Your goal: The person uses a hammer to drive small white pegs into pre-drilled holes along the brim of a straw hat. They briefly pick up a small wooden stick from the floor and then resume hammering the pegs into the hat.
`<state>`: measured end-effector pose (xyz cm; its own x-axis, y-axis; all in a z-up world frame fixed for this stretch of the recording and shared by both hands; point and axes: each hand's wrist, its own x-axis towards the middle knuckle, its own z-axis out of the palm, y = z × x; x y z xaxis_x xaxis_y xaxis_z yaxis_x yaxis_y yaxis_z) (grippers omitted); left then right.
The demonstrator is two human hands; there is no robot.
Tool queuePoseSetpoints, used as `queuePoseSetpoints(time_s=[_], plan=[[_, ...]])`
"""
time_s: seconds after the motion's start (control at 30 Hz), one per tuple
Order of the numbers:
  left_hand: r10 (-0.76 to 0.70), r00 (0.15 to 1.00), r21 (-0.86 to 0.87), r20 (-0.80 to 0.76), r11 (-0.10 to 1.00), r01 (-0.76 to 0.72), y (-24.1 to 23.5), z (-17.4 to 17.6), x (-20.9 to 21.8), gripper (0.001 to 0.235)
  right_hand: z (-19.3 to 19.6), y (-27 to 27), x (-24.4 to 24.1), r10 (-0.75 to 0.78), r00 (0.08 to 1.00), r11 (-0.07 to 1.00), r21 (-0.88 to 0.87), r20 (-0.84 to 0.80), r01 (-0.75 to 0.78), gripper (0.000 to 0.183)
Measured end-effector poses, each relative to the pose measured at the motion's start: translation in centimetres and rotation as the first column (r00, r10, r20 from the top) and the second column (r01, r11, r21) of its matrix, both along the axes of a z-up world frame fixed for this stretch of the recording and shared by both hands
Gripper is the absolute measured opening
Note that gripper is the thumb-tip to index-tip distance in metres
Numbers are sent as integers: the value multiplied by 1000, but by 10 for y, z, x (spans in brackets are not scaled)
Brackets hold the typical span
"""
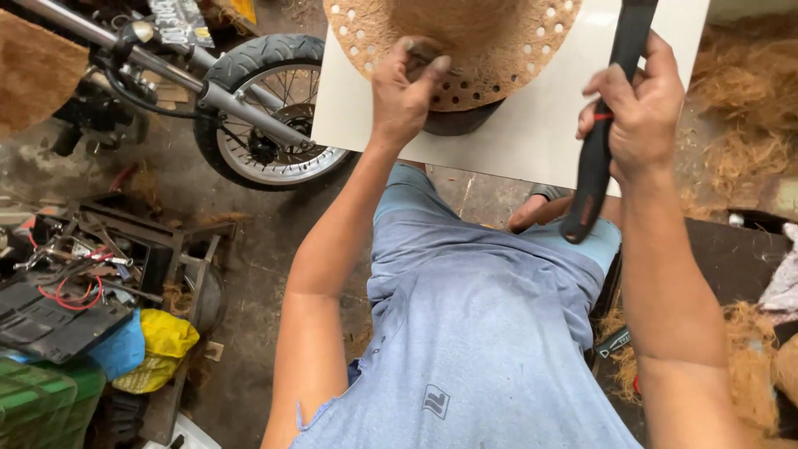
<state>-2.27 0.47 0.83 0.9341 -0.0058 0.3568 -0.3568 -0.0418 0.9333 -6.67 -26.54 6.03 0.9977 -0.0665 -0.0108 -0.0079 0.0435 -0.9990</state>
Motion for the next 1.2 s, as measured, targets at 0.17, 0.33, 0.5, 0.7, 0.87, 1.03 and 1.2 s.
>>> queuePoseSetpoints(time_s=[0.17, 0.33, 0.5, 0.7, 0.87, 1.03, 1.2], plan=[[96, 995, -26, -15, 995, -97, 4, 4, -2, 21, -42, 2, 39, -164, 986, 986, 19, 10, 164, 38], [149, 984, -130, -94, 978, -161, 6, -4, 5, 14, -74, 9, 74, -253, 964, 964, 66, -82, 258, 42], [178, 984, -95, -19, 979, -179, 13, 2, 16, 11, -79, 28, 77, -284, 933, 925, 194, -221, 327, 47], [64, 998, 151, -2, 987, -63, 13, 18, 6, 29, -74, 42, 52, -286, 933, 905, 258, -220, 338, 42], [-34, 999, 289, 3, 957, 32, 0, 18, 2, 10, -85, 38, 54, -272, 946, 920, 240, -175, 309, 42], [-15, 997, 327, 80, 945, -12, -7, 3, 7, 11, -84, 35, 54, -254, 954, 936, 207, -159, 284, 42], [-16, 992, 351, 128, 936, -31, -6, 3, 11, 12, -87, 34, 55, -250, 957, 944, 182, -146, 275, 42]])
